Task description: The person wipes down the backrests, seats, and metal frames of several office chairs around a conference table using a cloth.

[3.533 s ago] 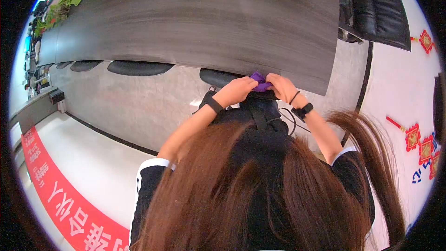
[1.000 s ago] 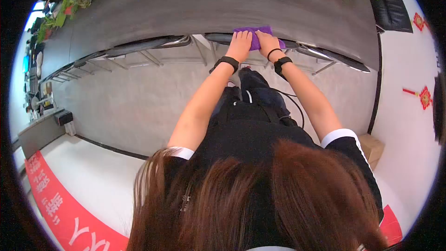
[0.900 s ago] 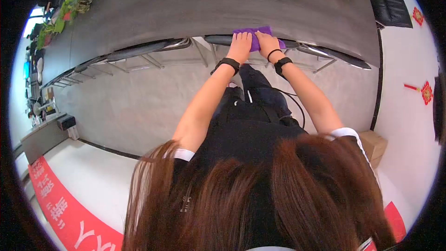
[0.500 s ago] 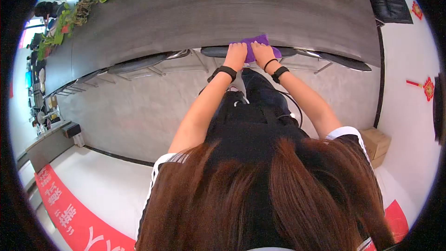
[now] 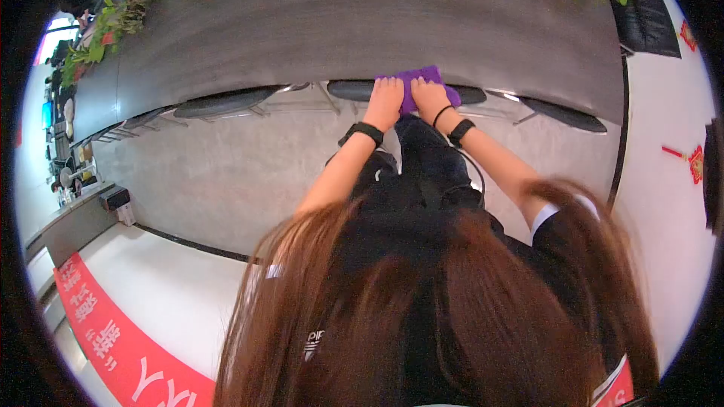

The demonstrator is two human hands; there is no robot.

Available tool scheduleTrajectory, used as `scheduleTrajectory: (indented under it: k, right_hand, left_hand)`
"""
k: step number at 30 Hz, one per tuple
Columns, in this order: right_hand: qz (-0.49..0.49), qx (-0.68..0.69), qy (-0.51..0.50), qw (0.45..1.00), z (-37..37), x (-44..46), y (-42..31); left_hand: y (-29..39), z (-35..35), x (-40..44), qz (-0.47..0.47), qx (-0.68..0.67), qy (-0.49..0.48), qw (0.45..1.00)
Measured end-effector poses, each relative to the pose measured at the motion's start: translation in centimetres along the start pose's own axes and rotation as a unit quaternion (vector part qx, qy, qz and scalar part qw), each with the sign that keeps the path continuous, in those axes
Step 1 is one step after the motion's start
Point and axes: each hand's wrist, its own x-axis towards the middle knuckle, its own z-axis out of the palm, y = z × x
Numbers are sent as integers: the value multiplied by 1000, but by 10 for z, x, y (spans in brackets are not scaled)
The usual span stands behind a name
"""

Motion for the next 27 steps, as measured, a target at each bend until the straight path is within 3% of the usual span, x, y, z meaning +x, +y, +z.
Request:
scheduleTrajectory:
  k: [9,14,18,27]
  right_hand:
    - [34,-6,69,997,3,-6,-7]
    - [48,24,74,996,7,-6,-7]
    - [53,26,93,994,7,-5,-10]
    - [68,15,53,996,2,-5,-10]
  left_hand:
    - [-8,4,5,26,-30,-2,999]
    - [-9,12,2,38,-61,54,996]
    - [-9,6,6,29,-54,31,998]
    - [-8,13,6,8,-6,12,1000]
